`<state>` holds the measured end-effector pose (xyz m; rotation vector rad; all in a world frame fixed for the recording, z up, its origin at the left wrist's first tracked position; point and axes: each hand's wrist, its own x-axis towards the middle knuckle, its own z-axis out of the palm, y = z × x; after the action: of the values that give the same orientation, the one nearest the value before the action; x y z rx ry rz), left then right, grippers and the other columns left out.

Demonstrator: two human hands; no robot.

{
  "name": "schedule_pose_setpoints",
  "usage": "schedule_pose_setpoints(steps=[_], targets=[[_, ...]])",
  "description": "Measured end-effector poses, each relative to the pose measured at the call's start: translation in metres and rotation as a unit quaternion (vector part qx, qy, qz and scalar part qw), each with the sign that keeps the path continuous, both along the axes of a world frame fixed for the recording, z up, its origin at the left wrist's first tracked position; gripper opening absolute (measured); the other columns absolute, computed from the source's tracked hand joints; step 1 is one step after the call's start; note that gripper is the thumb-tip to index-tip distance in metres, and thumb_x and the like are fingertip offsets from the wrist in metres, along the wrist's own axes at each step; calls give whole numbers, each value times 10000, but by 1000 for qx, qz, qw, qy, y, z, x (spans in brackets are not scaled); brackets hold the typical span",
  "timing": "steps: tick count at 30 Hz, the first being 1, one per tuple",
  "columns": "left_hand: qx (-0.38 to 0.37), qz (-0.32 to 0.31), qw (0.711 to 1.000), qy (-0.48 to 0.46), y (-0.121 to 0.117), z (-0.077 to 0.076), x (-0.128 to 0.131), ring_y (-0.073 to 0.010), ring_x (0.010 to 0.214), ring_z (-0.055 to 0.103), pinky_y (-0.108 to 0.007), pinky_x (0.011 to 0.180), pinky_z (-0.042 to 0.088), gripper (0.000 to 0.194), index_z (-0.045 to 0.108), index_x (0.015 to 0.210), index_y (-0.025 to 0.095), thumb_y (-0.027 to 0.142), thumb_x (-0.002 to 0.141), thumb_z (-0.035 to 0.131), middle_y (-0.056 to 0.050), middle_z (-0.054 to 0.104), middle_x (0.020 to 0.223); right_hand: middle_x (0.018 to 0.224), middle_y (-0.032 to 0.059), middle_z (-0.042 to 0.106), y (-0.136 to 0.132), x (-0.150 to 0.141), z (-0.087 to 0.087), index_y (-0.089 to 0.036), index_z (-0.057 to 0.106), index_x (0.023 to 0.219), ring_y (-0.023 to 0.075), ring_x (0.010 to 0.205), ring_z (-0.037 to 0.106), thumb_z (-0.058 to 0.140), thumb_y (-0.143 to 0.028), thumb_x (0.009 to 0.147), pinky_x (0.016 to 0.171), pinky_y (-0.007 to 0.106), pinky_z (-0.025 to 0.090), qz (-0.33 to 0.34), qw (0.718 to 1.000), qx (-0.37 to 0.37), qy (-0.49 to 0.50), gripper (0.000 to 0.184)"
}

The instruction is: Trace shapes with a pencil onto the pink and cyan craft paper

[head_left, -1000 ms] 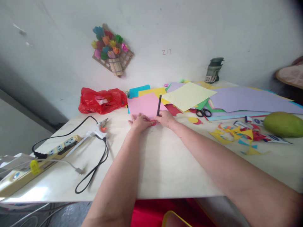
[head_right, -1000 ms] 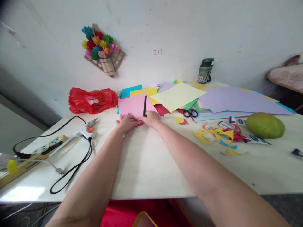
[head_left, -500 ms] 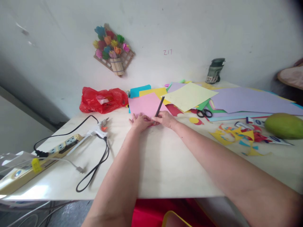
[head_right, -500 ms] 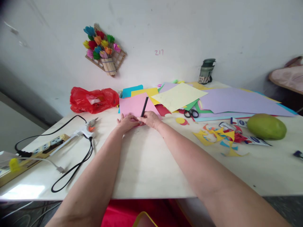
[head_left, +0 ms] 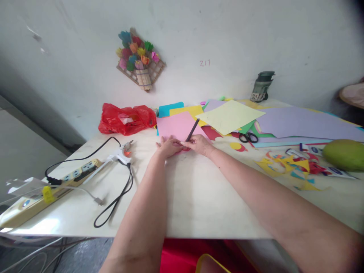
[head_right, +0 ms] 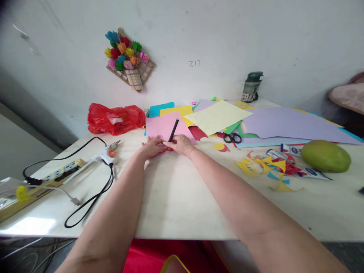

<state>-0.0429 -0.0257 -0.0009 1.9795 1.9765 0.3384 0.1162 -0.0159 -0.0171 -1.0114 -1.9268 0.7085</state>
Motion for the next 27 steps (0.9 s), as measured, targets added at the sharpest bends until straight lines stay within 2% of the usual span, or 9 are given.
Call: schedule_pose_setpoints(steps=[8,15,22,27], targets=[[-10,-22,1000,3,-6,9,-1,-327,1301,-18,-568,989,8,410,548,1091,372,468,692,524,57,232,1415,701,30,675,2,-2,-5,-166,664,775,132,650,605,585,-425,692,590,215,442,-7,1000,-12,-25,283],[-21,-49,999,10,-7,10,-6,-329,1302,15,-566,985,31,434,517,1121,380,474,698,500,55,206,1424,693,19,673,1,-3,-4,-187,677,781,132,653,596,595,-445,675,564,203,421,-39,998,6,-56,291],[-31,-60,998,11,-8,13,-9,-309,1306,36,-522,1005,19,462,497,1139,386,438,680,507,63,221,1419,698,7,674,0,-5,-3,-210,681,788,131,666,598,598,-437,674,559,199,411,-50,996,1,-75,268],[-32,-64,997,16,-7,14,-8,-317,1304,34,-542,997,29,454,505,1134,383,436,683,508,61,207,1423,685,7,670,0,-5,-3,-214,682,790,130,658,595,595,-435,677,547,199,406,-49,996,0,-77,263]])
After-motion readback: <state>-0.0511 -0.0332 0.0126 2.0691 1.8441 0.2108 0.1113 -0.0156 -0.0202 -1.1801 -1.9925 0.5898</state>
